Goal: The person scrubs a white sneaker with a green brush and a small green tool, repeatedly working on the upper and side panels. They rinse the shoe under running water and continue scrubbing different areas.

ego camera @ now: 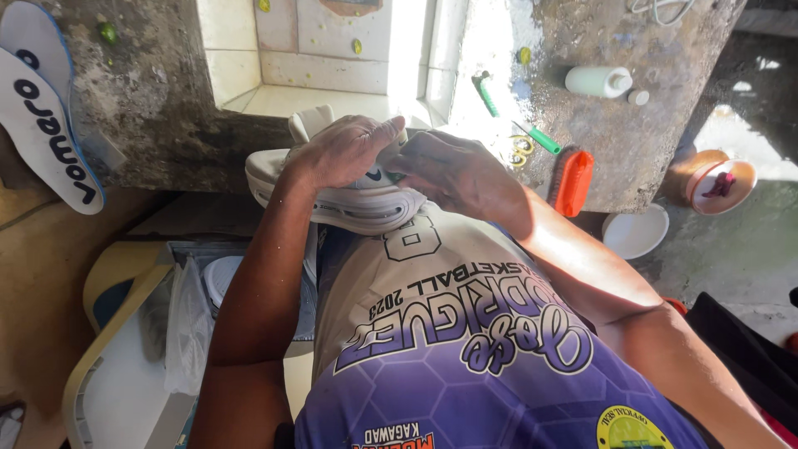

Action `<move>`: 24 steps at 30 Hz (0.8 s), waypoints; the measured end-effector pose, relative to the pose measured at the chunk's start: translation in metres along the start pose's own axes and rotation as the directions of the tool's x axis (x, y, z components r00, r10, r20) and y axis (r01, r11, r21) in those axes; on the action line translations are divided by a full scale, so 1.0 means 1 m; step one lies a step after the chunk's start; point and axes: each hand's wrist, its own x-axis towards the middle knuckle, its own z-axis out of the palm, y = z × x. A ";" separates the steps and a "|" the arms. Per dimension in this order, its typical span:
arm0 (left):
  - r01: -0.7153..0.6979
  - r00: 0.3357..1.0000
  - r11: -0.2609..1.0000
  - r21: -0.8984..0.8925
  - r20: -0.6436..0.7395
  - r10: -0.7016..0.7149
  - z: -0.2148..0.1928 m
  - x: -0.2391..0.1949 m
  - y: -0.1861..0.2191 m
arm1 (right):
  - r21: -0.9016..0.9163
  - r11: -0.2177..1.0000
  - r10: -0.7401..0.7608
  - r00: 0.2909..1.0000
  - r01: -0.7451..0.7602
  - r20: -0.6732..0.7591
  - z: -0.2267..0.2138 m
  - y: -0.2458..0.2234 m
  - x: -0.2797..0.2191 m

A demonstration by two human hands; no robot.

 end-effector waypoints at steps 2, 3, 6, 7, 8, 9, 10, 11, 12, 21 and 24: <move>-0.031 0.998 0.999 -0.018 -0.050 0.030 -0.005 0.000 0.005 | -0.016 0.999 -0.036 0.999 0.037 0.015 -0.001 0.002 0.002; -0.045 0.996 0.999 -0.022 -0.081 0.043 -0.009 -0.001 0.008 | -0.025 0.999 -0.031 0.999 0.031 0.011 -0.002 0.004 0.004; 0.530 0.847 0.804 -0.271 0.205 -0.489 -0.017 0.000 0.019 | -0.029 0.999 -0.020 0.999 0.021 0.025 -0.004 0.006 0.005; 0.482 0.876 0.829 -0.284 0.187 -0.446 -0.017 0.000 0.023 | -0.014 1.000 -0.019 0.999 0.019 0.047 -0.003 0.005 0.002; 0.428 0.903 0.855 -0.293 0.169 -0.394 -0.018 0.002 0.024 | -0.004 1.000 -0.014 0.998 0.015 0.064 -0.003 0.004 -0.001; 0.372 0.928 0.878 -0.302 0.151 -0.342 -0.018 0.003 0.026 | -0.087 0.995 -0.045 0.997 0.050 0.063 -0.004 0.001 -0.005; 0.394 0.918 0.861 -0.321 0.183 -0.351 -0.022 0.006 0.025 | -0.174 0.978 -0.104 0.992 0.114 0.065 -0.005 0.003 0.000; 0.415 0.908 0.844 -0.339 0.215 -0.360 -0.026 0.007 0.025 | -0.260 0.950 -0.162 0.984 0.175 0.072 -0.007 0.005 0.006; 0.446 0.893 0.819 -0.361 0.242 -0.379 -0.028 0.005 0.024 | -0.200 0.969 -0.135 0.989 0.143 0.054 -0.008 0.006 0.011; 0.374 0.927 0.809 -0.453 0.158 -0.340 -0.023 -0.007 0.012 | -0.134 0.984 -0.113 0.993 0.114 0.018 -0.005 0.006 0.012; 0.461 0.887 0.774 -0.433 0.222 -0.404 -0.016 -0.014 0.018 | -0.037 0.999 -0.030 0.995 0.033 0.091 0.002 -0.003 -0.001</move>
